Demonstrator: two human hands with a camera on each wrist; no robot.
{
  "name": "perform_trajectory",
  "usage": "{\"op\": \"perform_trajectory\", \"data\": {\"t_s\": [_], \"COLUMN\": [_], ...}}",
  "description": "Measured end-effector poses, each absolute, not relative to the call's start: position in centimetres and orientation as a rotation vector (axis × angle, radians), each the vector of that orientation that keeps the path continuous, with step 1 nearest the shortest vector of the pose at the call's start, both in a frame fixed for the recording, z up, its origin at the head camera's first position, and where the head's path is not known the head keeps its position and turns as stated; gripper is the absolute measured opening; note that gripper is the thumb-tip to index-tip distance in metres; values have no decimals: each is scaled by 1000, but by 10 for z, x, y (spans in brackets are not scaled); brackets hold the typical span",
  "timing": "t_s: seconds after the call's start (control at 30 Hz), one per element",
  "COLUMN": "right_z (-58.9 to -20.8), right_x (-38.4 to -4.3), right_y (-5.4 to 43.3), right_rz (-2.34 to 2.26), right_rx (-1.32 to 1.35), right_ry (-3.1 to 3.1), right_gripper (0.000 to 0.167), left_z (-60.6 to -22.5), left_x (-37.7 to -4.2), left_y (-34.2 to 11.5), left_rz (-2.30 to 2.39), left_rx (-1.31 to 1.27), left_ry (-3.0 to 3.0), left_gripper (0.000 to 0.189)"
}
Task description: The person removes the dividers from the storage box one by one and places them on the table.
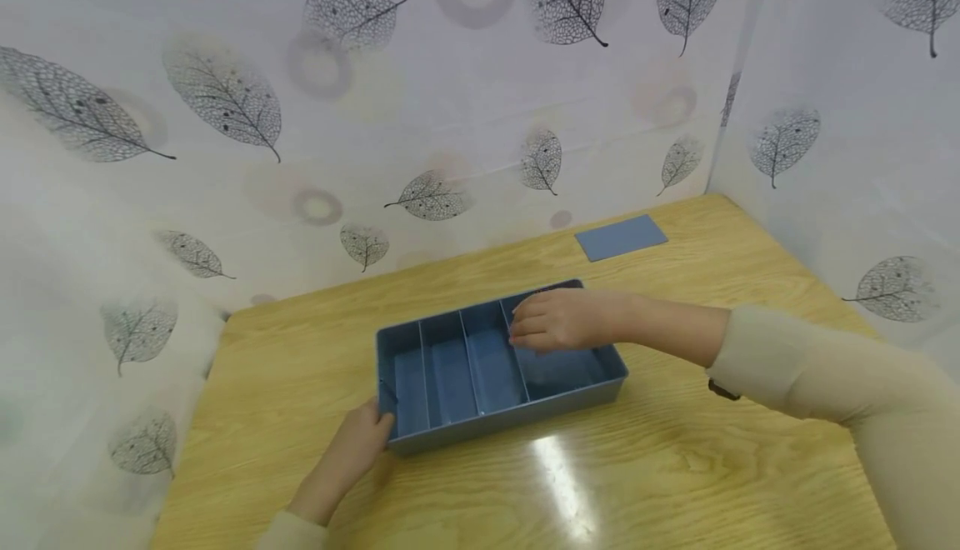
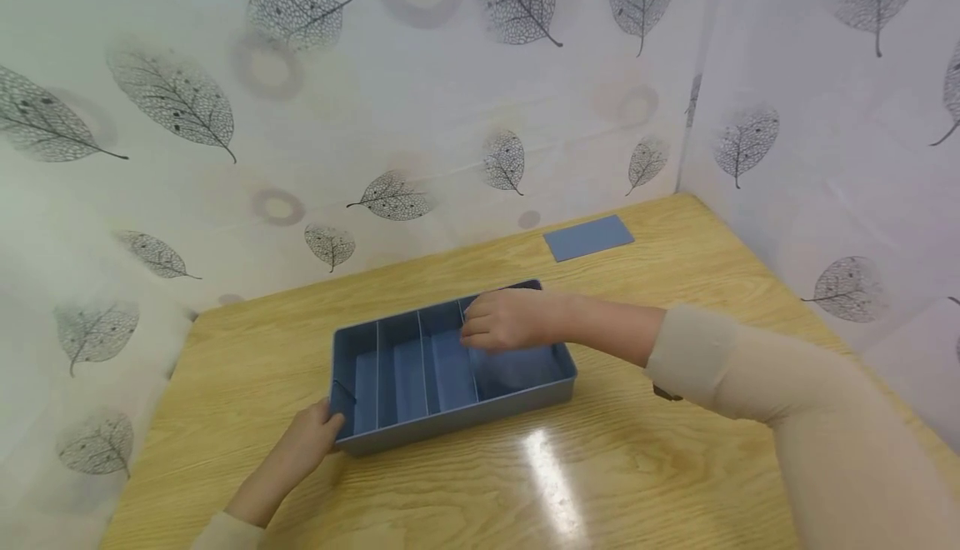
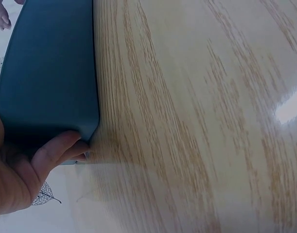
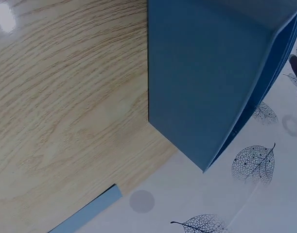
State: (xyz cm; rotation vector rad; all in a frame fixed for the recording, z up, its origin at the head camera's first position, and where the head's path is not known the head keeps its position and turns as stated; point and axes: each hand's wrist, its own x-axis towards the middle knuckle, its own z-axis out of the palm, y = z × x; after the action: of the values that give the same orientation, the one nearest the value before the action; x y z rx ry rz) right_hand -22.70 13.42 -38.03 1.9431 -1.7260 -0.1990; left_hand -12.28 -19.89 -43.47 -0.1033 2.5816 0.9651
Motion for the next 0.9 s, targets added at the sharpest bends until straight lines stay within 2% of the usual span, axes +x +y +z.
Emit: {"op": "perform_trajectory", "data": {"t_s": [0.37,0.7,0.9], "right_z": [-401,-415,-420], "right_x": [-231,-235,-237], "right_y": [125,123,121], "right_rz": [-45,-62,-62], "right_rx": [2042,2049,2059], "right_ry": [-1434,-1475,-1424], "right_gripper": [16,14,21], "left_z": [-437,-437,-437], "left_x": [-123,-124,-124], "left_y": [-200,-199,-199], "left_rz": [974,972,975], "left_rx": [-105,-129,-128], "left_ry": [2587,2570,2571], "left_gripper": [23,25,25]}}
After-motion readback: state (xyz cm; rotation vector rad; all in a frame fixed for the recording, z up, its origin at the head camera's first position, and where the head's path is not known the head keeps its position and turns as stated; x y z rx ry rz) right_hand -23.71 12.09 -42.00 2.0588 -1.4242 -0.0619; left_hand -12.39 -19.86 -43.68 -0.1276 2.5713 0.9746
